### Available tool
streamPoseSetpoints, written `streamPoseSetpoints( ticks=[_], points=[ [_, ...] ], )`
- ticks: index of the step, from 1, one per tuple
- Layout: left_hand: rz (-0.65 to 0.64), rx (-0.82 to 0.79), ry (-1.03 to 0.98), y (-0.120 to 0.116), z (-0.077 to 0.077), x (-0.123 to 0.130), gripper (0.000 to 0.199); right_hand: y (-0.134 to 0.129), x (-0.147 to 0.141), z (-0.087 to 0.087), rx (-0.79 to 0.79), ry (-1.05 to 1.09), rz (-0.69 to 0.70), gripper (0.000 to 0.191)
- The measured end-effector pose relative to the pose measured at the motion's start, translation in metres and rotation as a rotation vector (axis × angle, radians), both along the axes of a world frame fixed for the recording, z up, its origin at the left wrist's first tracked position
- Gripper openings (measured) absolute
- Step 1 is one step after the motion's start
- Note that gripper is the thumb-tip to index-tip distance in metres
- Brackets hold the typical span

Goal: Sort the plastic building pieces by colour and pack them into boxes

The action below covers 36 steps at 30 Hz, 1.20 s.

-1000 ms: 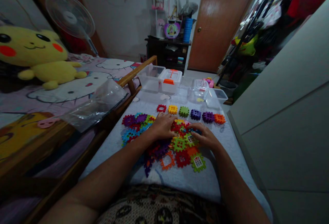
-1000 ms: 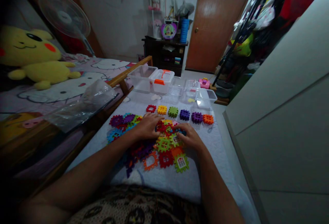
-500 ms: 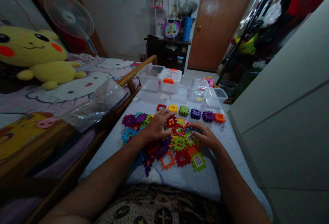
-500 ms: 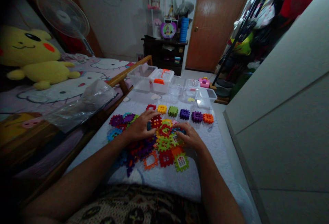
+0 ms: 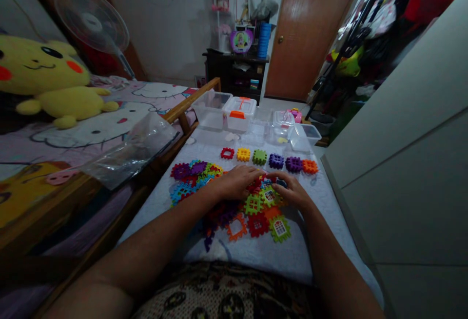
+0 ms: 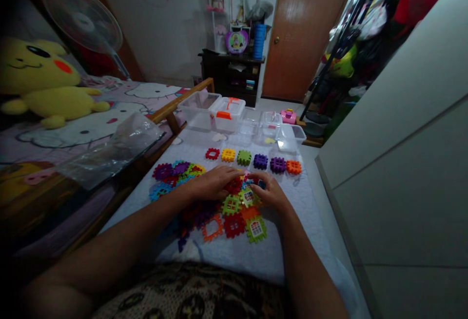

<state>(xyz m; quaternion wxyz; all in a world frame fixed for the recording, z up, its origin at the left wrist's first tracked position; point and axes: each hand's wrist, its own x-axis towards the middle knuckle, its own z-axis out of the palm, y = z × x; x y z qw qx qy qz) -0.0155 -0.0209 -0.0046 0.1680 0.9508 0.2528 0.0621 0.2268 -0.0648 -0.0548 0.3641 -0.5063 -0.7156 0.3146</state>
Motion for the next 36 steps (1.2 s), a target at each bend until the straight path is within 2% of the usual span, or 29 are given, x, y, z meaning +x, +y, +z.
streamPoseSetpoints(
  ticks=[5,10,18,36],
  points=[
    [0.001,-0.011,0.021,0.000,0.006,0.003,0.072,0.000,0.001,0.004,-0.017,-0.010,0.013,0.033],
    [-0.024,-0.031,0.020,-0.001,0.012,0.007,0.076,0.000,0.002,0.003,-0.022,-0.012,-0.002,0.033],
    [-0.050,0.006,0.023,0.004,0.007,0.008,0.081,0.000,0.002,0.003,-0.027,0.005,-0.023,0.032],
    [-0.093,0.093,0.109,0.011,0.007,0.013,0.070,0.000,0.002,0.004,-0.012,0.008,-0.006,0.032]
  ],
)
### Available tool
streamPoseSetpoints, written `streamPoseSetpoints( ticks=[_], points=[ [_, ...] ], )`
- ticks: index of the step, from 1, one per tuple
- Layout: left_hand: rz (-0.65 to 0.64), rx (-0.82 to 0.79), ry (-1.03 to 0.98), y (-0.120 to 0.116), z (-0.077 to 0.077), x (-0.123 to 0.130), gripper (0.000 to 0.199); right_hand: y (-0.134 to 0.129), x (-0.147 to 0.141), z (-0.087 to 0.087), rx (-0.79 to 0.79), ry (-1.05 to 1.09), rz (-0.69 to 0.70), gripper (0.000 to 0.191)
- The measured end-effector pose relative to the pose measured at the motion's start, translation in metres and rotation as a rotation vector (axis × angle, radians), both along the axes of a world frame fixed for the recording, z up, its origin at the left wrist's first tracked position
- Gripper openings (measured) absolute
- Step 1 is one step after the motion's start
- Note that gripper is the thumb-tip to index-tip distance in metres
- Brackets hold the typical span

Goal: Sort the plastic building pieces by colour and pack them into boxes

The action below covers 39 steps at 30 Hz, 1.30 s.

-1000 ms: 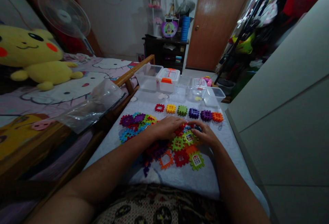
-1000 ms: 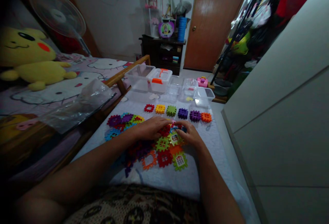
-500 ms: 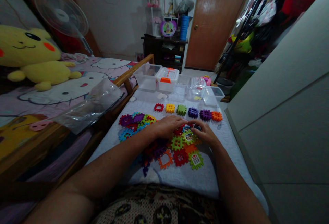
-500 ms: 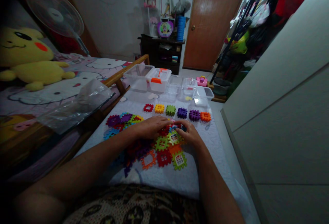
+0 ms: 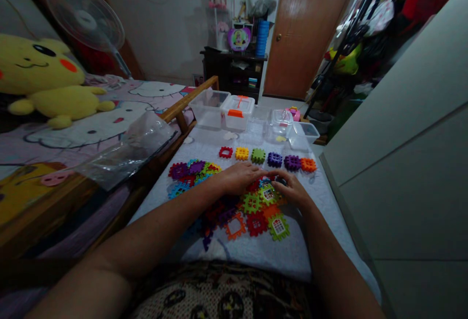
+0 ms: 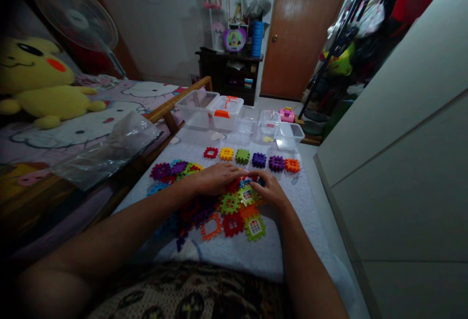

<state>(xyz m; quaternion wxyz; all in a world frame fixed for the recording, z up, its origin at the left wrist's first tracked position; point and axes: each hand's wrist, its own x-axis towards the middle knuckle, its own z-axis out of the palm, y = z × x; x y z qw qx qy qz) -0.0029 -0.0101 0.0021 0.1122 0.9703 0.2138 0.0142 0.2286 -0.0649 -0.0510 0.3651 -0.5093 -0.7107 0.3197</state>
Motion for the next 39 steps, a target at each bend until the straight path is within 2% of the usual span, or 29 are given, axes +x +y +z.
streamPoseSetpoints(
  ticks=[11,16,20,27,30,33,36,39],
  points=[
    [-0.001,0.029,0.062,-0.001,0.006,-0.001,0.068,-0.001,0.000,0.003,-0.006,-0.007,0.010,0.031],
    [-0.006,0.016,0.019,0.000,0.003,-0.001,0.072,-0.001,-0.001,0.004,-0.027,-0.014,0.013,0.033],
    [-0.015,0.065,0.038,-0.001,0.002,-0.002,0.076,0.000,0.000,0.001,-0.030,0.005,-0.001,0.033],
    [0.058,0.063,0.044,0.001,0.016,-0.013,0.076,0.000,0.000,-0.003,-0.055,0.031,-0.019,0.031],
    [0.164,0.044,0.018,0.021,0.024,-0.031,0.083,-0.001,0.001,-0.002,-0.050,0.054,-0.039,0.030],
    [0.286,0.050,0.025,0.056,0.024,-0.053,0.093,-0.002,0.001,0.000,-0.042,0.049,-0.061,0.029],
    [0.386,0.012,0.089,0.094,0.014,-0.069,0.098,-0.003,0.001,0.001,-0.043,0.040,-0.074,0.029],
    [0.396,-0.020,0.115,0.118,0.001,-0.073,0.097,-0.003,0.001,0.003,-0.055,0.040,-0.082,0.031]
  ],
)
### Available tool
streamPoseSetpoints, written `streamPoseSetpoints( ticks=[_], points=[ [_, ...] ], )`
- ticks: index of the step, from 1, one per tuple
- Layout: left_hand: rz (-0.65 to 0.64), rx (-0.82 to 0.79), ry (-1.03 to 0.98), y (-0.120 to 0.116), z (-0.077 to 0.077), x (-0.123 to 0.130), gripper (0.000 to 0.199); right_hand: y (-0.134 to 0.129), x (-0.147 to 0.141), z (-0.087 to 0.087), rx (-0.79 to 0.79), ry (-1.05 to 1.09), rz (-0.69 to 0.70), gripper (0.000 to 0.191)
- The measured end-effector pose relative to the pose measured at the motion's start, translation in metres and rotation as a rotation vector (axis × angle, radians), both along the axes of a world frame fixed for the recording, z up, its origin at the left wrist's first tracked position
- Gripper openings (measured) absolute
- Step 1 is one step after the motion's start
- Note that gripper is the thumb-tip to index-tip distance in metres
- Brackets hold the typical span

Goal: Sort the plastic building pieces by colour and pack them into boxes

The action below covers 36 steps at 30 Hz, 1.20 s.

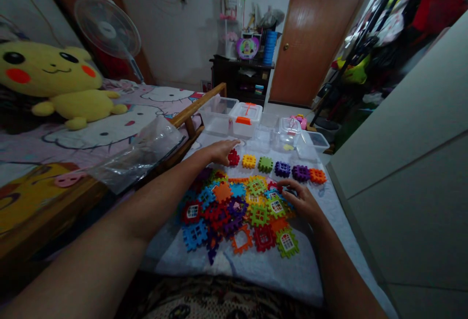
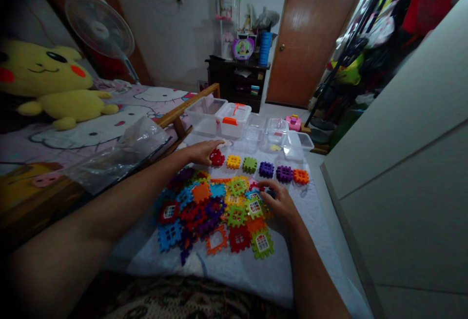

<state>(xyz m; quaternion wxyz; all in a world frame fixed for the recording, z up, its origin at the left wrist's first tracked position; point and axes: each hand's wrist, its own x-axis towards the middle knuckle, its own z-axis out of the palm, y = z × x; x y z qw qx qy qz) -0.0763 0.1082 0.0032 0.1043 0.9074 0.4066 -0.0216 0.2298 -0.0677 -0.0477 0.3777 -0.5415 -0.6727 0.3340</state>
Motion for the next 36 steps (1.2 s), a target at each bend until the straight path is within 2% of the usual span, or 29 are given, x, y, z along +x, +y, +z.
streamPoseSetpoints(
  ticks=[4,14,19,24,30,36],
  points=[
    [-0.009,-0.017,0.028,0.009,-0.009,0.007,0.098,0.000,-0.001,0.001,-0.025,-0.006,-0.004,0.031],
    [-0.037,-0.050,0.111,0.011,-0.016,0.011,0.097,0.001,0.000,-0.003,-0.044,-0.008,0.014,0.032],
    [0.018,-0.081,0.122,0.014,-0.017,0.010,0.096,0.001,0.000,-0.001,-0.043,-0.010,0.012,0.031],
    [0.038,-0.092,0.134,0.016,-0.021,0.011,0.083,0.001,0.001,-0.002,-0.054,-0.017,0.014,0.031],
    [-0.009,-0.082,0.115,0.014,-0.021,0.012,0.044,0.000,0.000,-0.002,-0.052,-0.027,0.014,0.029],
    [-0.008,-0.074,0.121,0.008,-0.013,0.016,0.041,0.000,0.000,-0.001,-0.054,-0.013,0.019,0.030]
  ],
)
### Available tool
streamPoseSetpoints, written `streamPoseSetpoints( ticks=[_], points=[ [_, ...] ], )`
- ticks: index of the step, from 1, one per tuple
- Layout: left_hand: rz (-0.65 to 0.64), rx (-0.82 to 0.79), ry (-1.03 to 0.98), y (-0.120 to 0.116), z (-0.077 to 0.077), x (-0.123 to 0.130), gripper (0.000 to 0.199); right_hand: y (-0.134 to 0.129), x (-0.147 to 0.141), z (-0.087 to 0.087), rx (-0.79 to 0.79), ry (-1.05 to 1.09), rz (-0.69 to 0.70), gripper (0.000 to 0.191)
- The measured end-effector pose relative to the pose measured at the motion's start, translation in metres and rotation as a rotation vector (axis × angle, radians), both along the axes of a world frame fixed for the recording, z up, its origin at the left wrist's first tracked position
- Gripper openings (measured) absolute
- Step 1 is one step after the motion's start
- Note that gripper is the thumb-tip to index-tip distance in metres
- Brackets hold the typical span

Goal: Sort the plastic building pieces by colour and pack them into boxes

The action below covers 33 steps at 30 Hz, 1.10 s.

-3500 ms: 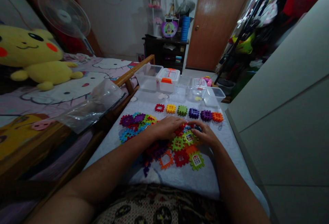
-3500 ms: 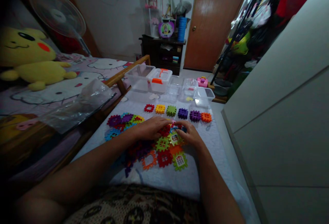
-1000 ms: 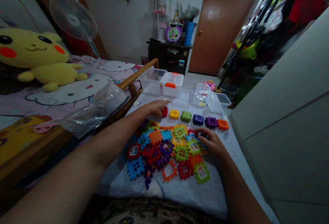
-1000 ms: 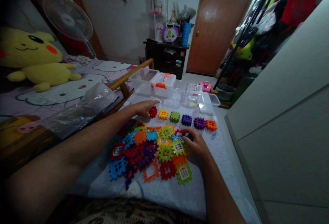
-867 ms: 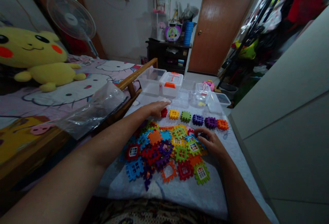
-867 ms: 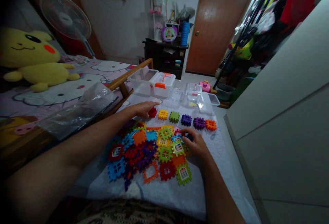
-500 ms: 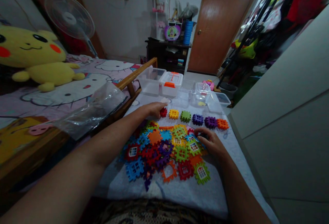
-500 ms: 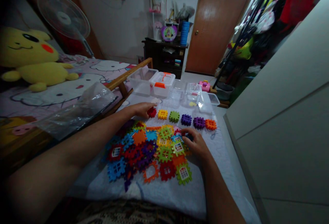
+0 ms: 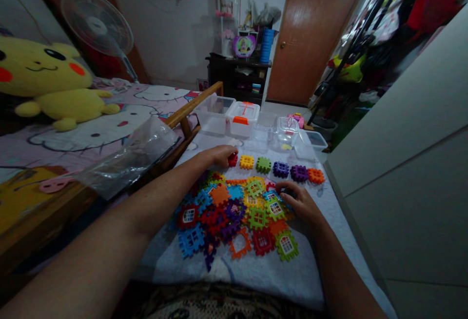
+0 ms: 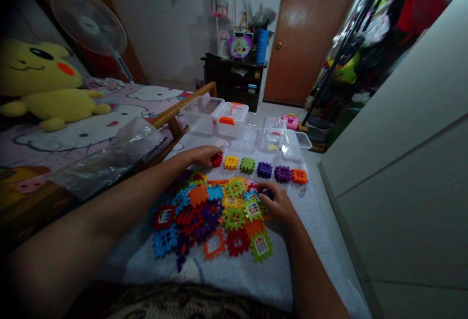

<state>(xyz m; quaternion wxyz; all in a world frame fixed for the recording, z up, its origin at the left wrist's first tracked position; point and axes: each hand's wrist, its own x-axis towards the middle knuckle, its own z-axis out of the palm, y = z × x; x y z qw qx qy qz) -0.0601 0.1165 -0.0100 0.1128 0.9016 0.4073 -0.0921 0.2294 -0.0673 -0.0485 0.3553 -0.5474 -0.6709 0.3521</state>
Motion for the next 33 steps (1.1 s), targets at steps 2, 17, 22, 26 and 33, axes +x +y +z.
streamPoseSetpoints(
  ticks=[2,17,22,26,33],
  points=[
    [0.012,-0.013,-0.018,0.000,0.001,0.000,0.045,0.000,0.000,0.000,0.005,0.002,-0.001,0.029],
    [0.005,0.031,-0.088,0.003,0.001,-0.015,0.100,-0.001,-0.003,0.003,-0.002,0.024,-0.043,0.027],
    [-0.003,0.097,-0.126,-0.031,0.025,-0.031,0.078,0.000,-0.003,0.000,0.013,0.034,-0.096,0.025],
    [0.015,0.013,-0.160,-0.077,0.041,-0.045,0.055,0.001,-0.002,-0.001,0.017,0.013,-0.148,0.024],
    [-0.003,-0.017,-0.228,-0.140,0.038,-0.055,0.059,0.003,-0.002,-0.006,0.030,0.010,-0.139,0.023]
  ],
)
